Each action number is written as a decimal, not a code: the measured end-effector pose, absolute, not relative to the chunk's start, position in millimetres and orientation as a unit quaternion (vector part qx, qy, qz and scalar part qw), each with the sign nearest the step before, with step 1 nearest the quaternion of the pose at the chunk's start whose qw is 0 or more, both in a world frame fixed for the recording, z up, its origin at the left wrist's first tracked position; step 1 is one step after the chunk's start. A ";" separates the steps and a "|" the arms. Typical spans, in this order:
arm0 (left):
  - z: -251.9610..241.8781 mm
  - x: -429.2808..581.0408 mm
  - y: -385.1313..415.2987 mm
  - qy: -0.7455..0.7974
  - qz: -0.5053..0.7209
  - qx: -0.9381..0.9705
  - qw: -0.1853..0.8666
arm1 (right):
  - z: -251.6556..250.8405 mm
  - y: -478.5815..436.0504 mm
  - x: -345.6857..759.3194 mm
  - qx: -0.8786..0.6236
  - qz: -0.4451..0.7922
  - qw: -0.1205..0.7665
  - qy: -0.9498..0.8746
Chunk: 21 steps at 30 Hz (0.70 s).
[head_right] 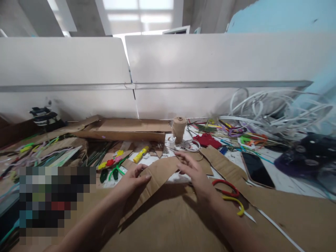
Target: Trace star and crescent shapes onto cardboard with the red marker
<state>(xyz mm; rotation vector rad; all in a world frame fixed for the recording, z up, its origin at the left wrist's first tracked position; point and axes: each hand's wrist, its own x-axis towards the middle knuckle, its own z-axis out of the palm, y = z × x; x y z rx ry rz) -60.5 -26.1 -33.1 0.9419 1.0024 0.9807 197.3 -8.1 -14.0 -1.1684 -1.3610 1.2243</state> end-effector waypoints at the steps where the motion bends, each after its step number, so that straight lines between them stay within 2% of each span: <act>1: -33.8 -59.1 -26.5 0.438 0.437 0.408 0.671 | -16.3 -9.0 193.6 -0.469 0.545 0.453 -0.527; 5: -34.9 -50.3 -41.1 0.411 0.441 0.367 0.709 | -31.3 -18.8 187.2 -0.442 0.644 0.410 -0.471; 13: -27.5 -60.5 -58.7 0.406 0.379 0.389 0.735 | -33.1 -31.5 203.0 -0.399 0.712 0.306 -0.490; 21: -26.8 -64.6 -56.5 0.424 0.342 0.436 0.716 | -35.8 -43.2 190.5 -0.408 0.770 0.317 -0.375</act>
